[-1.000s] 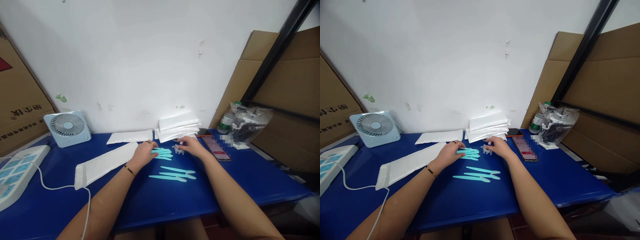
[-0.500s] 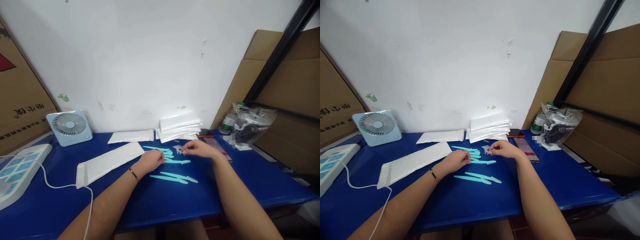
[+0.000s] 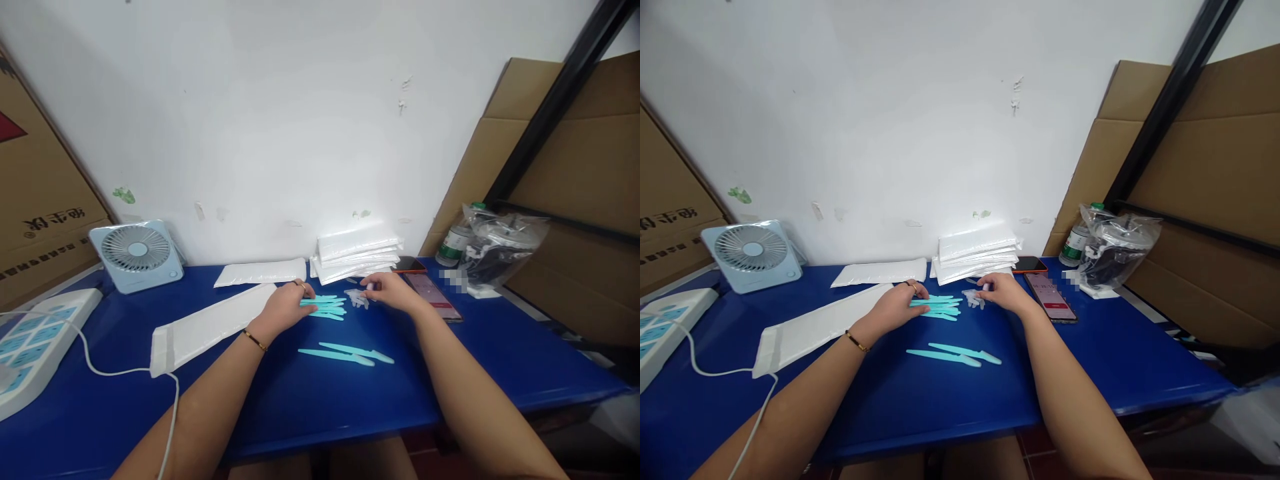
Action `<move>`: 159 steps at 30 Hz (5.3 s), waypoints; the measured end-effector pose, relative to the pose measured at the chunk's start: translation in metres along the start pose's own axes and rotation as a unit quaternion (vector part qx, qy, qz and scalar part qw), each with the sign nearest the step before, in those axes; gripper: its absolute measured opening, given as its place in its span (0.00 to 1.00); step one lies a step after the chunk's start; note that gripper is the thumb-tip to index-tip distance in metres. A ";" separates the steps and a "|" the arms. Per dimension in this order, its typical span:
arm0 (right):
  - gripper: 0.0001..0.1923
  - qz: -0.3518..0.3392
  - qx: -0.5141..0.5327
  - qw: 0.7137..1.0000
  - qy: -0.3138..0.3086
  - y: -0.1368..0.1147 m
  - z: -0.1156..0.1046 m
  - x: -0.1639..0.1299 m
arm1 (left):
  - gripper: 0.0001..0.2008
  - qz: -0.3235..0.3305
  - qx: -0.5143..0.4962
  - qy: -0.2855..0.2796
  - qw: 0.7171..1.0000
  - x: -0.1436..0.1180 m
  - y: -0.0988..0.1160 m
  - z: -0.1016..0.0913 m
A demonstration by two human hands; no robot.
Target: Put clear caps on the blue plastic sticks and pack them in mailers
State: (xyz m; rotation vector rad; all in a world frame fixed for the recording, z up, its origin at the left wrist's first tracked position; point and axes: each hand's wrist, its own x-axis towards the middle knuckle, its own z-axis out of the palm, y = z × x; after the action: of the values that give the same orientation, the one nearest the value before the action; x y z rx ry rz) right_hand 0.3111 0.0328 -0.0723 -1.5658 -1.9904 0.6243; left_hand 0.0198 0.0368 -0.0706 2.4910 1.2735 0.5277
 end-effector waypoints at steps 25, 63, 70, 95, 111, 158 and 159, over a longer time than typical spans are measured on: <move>0.16 -0.066 0.052 0.985 -0.150 -0.017 -0.001 -0.008 | 0.06 -0.026 0.017 -0.028 0.999 0.005 0.002 0.005; 0.18 -0.047 0.080 0.995 -0.024 -0.007 -0.005 -0.006 | 0.10 -0.032 -0.091 0.010 0.995 -0.003 0.001 -0.008; 0.14 -0.041 -0.069 0.997 0.021 0.009 0.004 0.003 | 0.10 0.025 -0.060 -0.021 0.998 -0.005 0.003 0.001; 0.05 -0.027 -0.034 0.989 -0.140 -0.004 0.010 -0.008 | 0.13 -0.016 0.079 0.082 0.993 0.011 -0.011 0.012; 0.15 0.001 0.389 0.920 0.048 -0.017 0.018 0.000 | 0.12 -0.014 -0.119 0.043 0.992 0.005 0.001 0.017; 0.18 0.027 0.369 0.926 0.080 -0.017 0.050 0.015 | 0.10 0.020 -0.033 0.084 0.996 0.006 -0.003 0.011; 0.18 0.037 0.368 0.925 0.086 -0.013 0.051 0.017 | 0.11 0.029 -0.020 0.071 0.997 0.005 -0.002 0.008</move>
State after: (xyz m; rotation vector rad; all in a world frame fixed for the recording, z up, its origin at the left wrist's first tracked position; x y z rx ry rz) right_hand 0.2648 0.0447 -0.1000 -1.1702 -1.3281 1.0695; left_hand 0.0247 0.0408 -0.0776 2.5019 1.2314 0.7490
